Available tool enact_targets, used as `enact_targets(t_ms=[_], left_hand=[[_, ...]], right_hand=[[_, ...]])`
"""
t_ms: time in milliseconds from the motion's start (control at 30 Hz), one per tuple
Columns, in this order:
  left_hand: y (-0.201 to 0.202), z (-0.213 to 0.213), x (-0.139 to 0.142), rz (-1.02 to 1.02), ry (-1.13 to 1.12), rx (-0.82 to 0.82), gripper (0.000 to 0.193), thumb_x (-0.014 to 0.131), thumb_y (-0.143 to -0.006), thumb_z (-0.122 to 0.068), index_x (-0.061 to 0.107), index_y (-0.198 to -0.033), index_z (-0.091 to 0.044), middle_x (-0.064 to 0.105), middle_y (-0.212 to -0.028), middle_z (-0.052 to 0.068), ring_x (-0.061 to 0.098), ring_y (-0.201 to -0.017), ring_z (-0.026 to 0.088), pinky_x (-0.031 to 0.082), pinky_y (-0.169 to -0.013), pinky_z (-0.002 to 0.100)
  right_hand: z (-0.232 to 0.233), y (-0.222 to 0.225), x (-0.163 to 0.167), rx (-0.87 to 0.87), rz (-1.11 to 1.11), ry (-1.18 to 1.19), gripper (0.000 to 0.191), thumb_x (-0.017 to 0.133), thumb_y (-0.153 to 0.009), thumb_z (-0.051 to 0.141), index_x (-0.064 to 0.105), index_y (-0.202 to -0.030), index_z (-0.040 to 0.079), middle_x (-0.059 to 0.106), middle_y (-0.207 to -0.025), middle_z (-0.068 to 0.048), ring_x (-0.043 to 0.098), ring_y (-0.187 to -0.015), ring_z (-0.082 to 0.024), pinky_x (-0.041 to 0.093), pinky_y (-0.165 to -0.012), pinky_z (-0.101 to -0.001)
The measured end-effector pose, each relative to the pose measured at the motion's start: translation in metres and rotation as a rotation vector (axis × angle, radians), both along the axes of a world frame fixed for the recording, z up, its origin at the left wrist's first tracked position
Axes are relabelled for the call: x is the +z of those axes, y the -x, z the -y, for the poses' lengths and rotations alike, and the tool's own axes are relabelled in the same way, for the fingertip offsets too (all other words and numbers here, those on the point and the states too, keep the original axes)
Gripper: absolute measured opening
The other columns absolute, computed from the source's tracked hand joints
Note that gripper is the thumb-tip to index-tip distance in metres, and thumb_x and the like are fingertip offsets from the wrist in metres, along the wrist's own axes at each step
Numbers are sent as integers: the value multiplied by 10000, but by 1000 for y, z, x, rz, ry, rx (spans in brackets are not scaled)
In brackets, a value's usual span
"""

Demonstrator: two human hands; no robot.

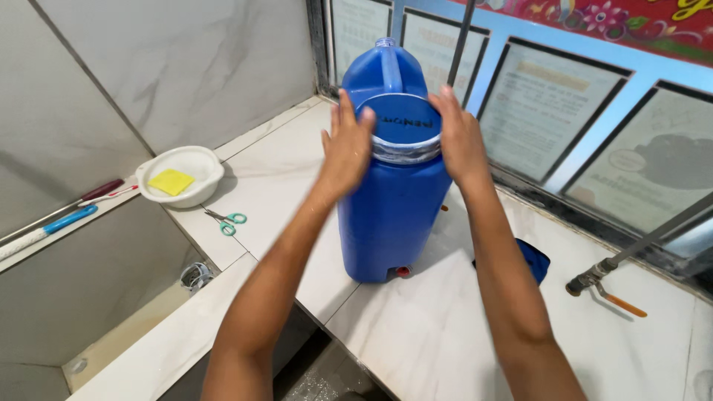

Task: The person cleans a blue water jug by cutting off a seal, scrubbing the exterior with a sponge, and rinsing it thoroughly. They then use a heat gun to shrink a seal on the lid and wipe the jug with a cloth before placing the lid on the filled jug.

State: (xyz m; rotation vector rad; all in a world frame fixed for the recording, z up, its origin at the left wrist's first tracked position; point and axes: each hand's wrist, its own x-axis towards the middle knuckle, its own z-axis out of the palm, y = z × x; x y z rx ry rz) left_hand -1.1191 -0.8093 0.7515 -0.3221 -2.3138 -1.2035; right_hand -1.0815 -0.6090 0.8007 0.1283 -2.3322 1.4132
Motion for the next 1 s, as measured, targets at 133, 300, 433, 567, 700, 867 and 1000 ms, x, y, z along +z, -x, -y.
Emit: enact_targets(t_ms=[133, 300, 433, 567, 700, 867, 1000], left_hand=[[13, 8, 10, 242, -80, -3, 760, 200, -1027, -571, 270, -1564, -38, 289, -1621, 206, 182, -1482, 467, 140, -1184, 583], [-3, -19, -15, -197, -51, 147, 601, 390, -1052, -387, 420, -1481, 33, 584, -1402, 313, 541, -1329, 449, 314, -1138, 544], [-2, -10, -8, 9, -191, -47, 509, 411, -975, -312, 564, -1397, -72, 721, -1080, 257, 675, -989, 403, 473, -950, 476], [-3, 2, 5, 47, -233, -150, 506, 423, -943, -292, 591, -1363, -64, 716, -953, 232, 682, -880, 343, 503, -848, 442], [-4, 4, 1, -139, -177, -260, 504, 434, -1009, -317, 573, -1397, -26, 711, -1092, 222, 671, -1014, 317, 488, -931, 420], [33, 37, -1, -103, -200, -635, 566, 367, -1097, -454, 611, -1376, -26, 670, -1303, 170, 596, -1228, 284, 400, -1093, 389], [82, 55, 12, 5, -90, -626, 527, 578, -996, -271, 502, -1500, -137, 679, -1294, 122, 650, -1141, 290, 514, -1009, 431]], right_hand=[[-15, 4, -15, 76, -215, 74, 547, 409, -1040, 425, 690, -1244, 1, 734, -1106, -154, 713, -1014, -192, 538, -943, -317], [-17, 66, -24, 652, -3, 389, 473, 475, -924, 203, 644, -1307, -19, 707, -1192, -90, 646, -1076, -151, 481, -987, -274], [-18, 78, -59, 339, -112, 286, 468, 456, -900, 168, 670, -1269, -24, 720, -1113, -113, 627, -982, -146, 485, -912, -274], [-11, 56, -60, 189, -154, 222, 477, 465, -906, 165, 698, -1275, -27, 721, -1062, -180, 564, -925, -181, 459, -864, -287], [-3, 49, -43, 94, -167, 184, 502, 443, -883, 180, 680, -1275, -25, 753, -1157, -126, 594, -923, -215, 474, -866, -291], [-22, 26, -117, 124, -412, 218, 596, 260, -1128, 384, 491, -1482, -38, 552, -1508, -187, 491, -1424, -248, 323, -1214, -333], [-25, -29, -265, 6, -214, 429, 731, 302, -1087, 569, 397, -1518, -13, 519, -1403, -111, 458, -1311, -214, 315, -1166, -365]])
